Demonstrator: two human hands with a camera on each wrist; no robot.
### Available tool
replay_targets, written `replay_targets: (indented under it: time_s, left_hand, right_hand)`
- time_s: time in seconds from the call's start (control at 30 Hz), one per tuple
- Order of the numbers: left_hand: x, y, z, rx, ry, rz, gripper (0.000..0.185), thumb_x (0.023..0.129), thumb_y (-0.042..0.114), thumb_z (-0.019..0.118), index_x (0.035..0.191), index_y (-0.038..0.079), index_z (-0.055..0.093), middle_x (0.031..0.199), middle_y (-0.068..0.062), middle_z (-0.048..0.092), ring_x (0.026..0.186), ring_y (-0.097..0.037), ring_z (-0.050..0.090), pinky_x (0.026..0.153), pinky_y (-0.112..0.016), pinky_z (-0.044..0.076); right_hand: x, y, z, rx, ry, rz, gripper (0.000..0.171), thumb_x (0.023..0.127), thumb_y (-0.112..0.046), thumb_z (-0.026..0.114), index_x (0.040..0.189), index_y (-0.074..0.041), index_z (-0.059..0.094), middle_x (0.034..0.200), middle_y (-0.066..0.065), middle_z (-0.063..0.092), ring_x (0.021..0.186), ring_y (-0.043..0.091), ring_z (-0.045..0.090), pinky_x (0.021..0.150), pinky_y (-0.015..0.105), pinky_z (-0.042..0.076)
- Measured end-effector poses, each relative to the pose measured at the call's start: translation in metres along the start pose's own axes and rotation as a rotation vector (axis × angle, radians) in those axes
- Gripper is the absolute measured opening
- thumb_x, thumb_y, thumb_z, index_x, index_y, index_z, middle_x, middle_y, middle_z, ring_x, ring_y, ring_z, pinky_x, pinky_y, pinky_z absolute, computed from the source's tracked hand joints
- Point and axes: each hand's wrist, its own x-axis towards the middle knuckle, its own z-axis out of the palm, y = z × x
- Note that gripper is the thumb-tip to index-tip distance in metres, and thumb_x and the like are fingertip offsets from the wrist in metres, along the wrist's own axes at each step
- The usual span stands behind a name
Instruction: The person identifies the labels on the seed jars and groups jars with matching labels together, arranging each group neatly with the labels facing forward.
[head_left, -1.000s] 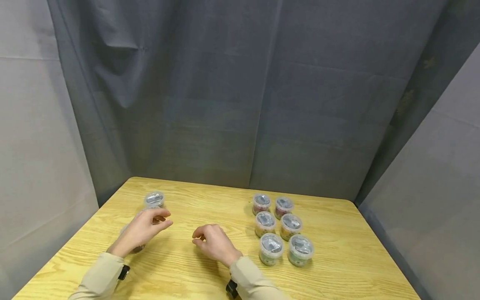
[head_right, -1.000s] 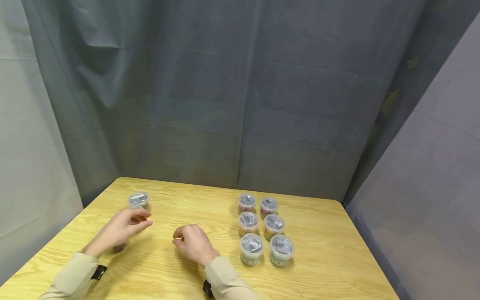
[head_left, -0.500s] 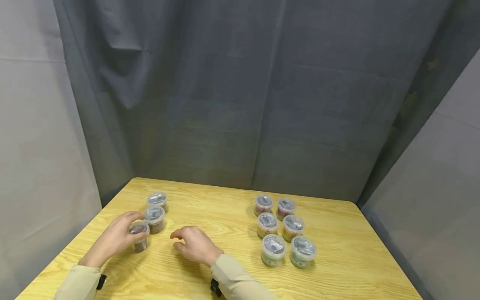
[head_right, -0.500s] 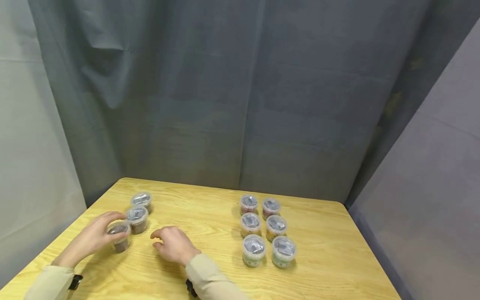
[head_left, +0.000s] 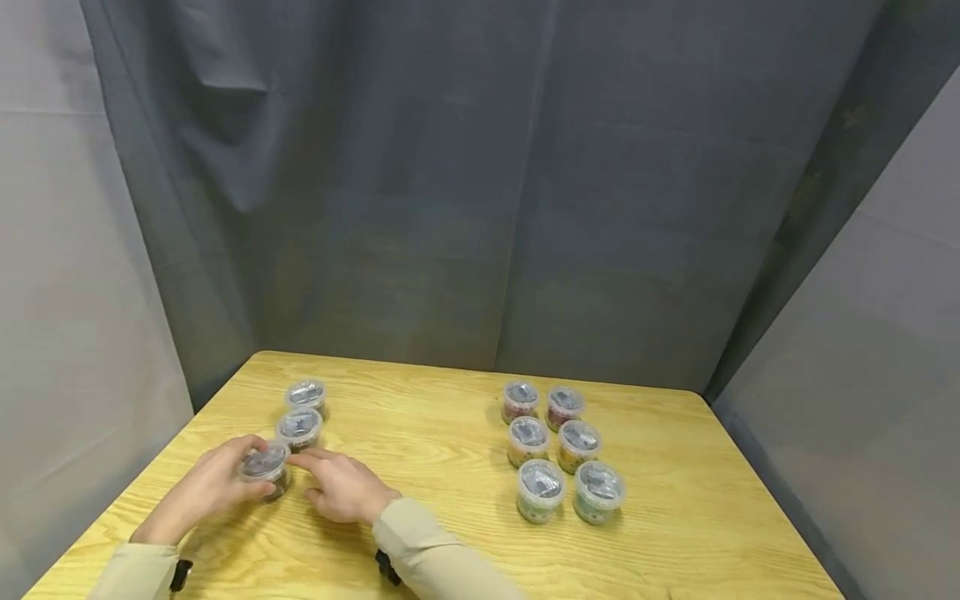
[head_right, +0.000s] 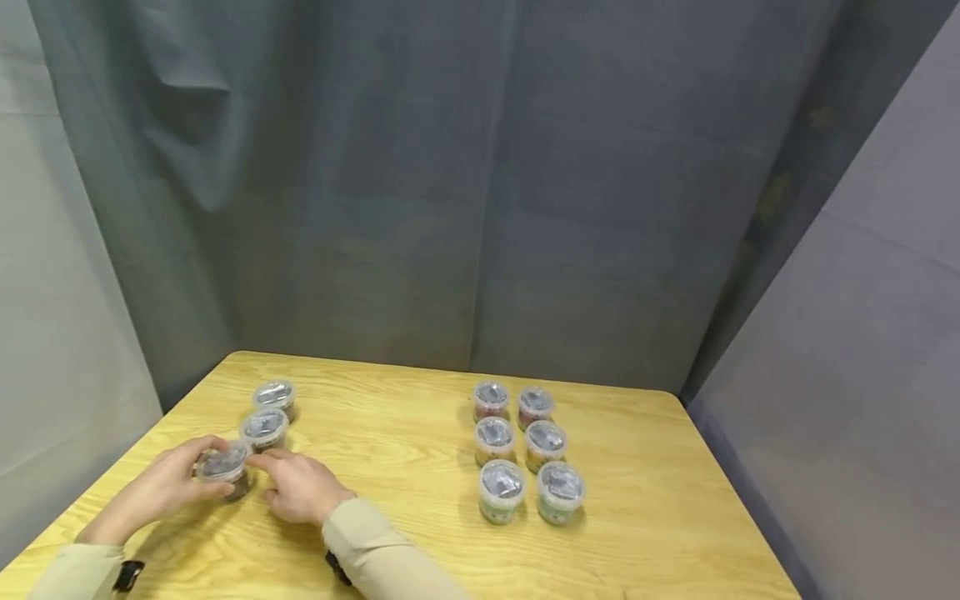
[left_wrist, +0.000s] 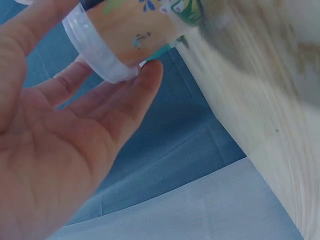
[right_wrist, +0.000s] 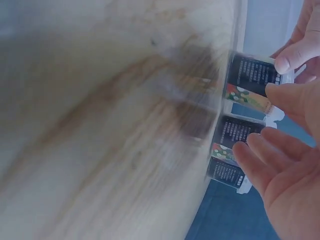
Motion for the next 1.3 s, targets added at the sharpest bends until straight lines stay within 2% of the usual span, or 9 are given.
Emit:
replay_targets:
  time_s: [0.17,0.3,0.4,0.57,0.67,0.8,0.97,1.13,1.3]
  left_hand:
    - [0.000,-0.001,-0.006,0.011,0.008,-0.015,0.052,0.071,0.033,0.087,0.107,0.006,0.061,0.095,-0.010,0.066,0.082,-0.022,0.057,0.067,-0.036,0.048]
    - [0.000,0.002,-0.005,0.000,-0.015,-0.037,0.050,0.069,0.037,0.088,0.103,0.010,0.062,0.074,0.001,0.052,0.066,-0.012,0.043,0.056,-0.025,0.036]
    - [0.001,0.007,-0.003,-0.010,-0.012,-0.025,0.049,0.069,0.042,0.086,0.100,0.013,0.062,0.069,0.003,0.048,0.061,-0.009,0.041,0.053,-0.022,0.034]
    - [0.009,0.019,-0.003,-0.032,0.039,0.020,0.050,0.073,0.052,0.082,0.102,0.016,0.064,0.089,0.000,0.066,0.077,-0.013,0.058,0.061,-0.024,0.045]
    - [0.012,0.028,-0.001,-0.083,0.069,0.046,0.051,0.075,0.054,0.080,0.106,0.016,0.065,0.104,-0.005,0.070,0.088,-0.018,0.065,0.066,-0.027,0.052]
    - [0.013,0.036,0.008,-0.145,0.112,0.093,0.051,0.075,0.049,0.081,0.109,0.016,0.065,0.108,-0.006,0.069,0.090,-0.019,0.067,0.069,-0.027,0.057]
    - [0.016,0.045,0.020,-0.182,0.176,0.156,0.047,0.074,0.044,0.084,0.107,0.017,0.066,0.106,0.000,0.069,0.092,-0.019,0.067,0.073,-0.033,0.060]
    - [0.026,0.058,0.032,-0.205,0.225,0.179,0.045,0.075,0.044,0.083,0.109,0.019,0.067,0.109,0.004,0.067,0.096,-0.015,0.063,0.080,-0.040,0.060]
    - [0.036,0.070,0.041,-0.280,0.251,0.186,0.043,0.078,0.040,0.082,0.111,0.018,0.066,0.114,0.002,0.067,0.103,-0.019,0.063,0.086,-0.045,0.058]
  right_hand:
    - [0.004,-0.004,0.002,0.043,0.021,0.010,0.052,0.095,-0.019,0.065,0.144,-0.026,0.047,0.142,-0.011,0.053,0.123,0.002,0.055,0.096,0.016,0.049]
    - [0.001,-0.003,0.003,0.127,0.037,0.020,0.050,0.095,-0.020,0.065,0.142,-0.024,0.048,0.138,-0.012,0.057,0.116,0.002,0.059,0.092,0.014,0.049]
    - [-0.004,0.000,0.003,0.189,0.070,0.026,0.046,0.095,-0.018,0.065,0.139,-0.022,0.051,0.134,-0.011,0.060,0.115,0.003,0.061,0.092,0.013,0.049]
    - [-0.012,0.010,-0.006,0.269,0.186,0.023,0.043,0.096,-0.012,0.062,0.138,-0.020,0.052,0.133,-0.005,0.063,0.113,0.007,0.064,0.089,0.010,0.050]
    - [-0.017,0.017,-0.010,0.324,0.255,0.027,0.038,0.098,-0.012,0.059,0.136,-0.018,0.055,0.130,-0.003,0.065,0.108,0.005,0.066,0.084,0.007,0.050]
    - [-0.026,0.022,-0.011,0.395,0.310,0.039,0.029,0.100,-0.018,0.056,0.128,-0.016,0.062,0.124,-0.003,0.068,0.104,0.001,0.065,0.081,0.005,0.049]
    - [-0.039,0.031,-0.013,0.434,0.336,0.035,0.027,0.101,-0.027,0.055,0.123,-0.017,0.064,0.120,-0.003,0.069,0.102,-0.001,0.064,0.078,0.004,0.049]
    - [-0.050,0.043,-0.019,0.473,0.371,0.064,0.028,0.100,-0.030,0.056,0.124,-0.018,0.064,0.122,-0.002,0.068,0.106,0.007,0.066,0.079,0.009,0.052]
    - [-0.058,0.052,-0.027,0.499,0.390,0.112,0.034,0.099,-0.033,0.055,0.130,-0.019,0.060,0.132,-0.002,0.063,0.114,0.013,0.064,0.082,0.014,0.054]
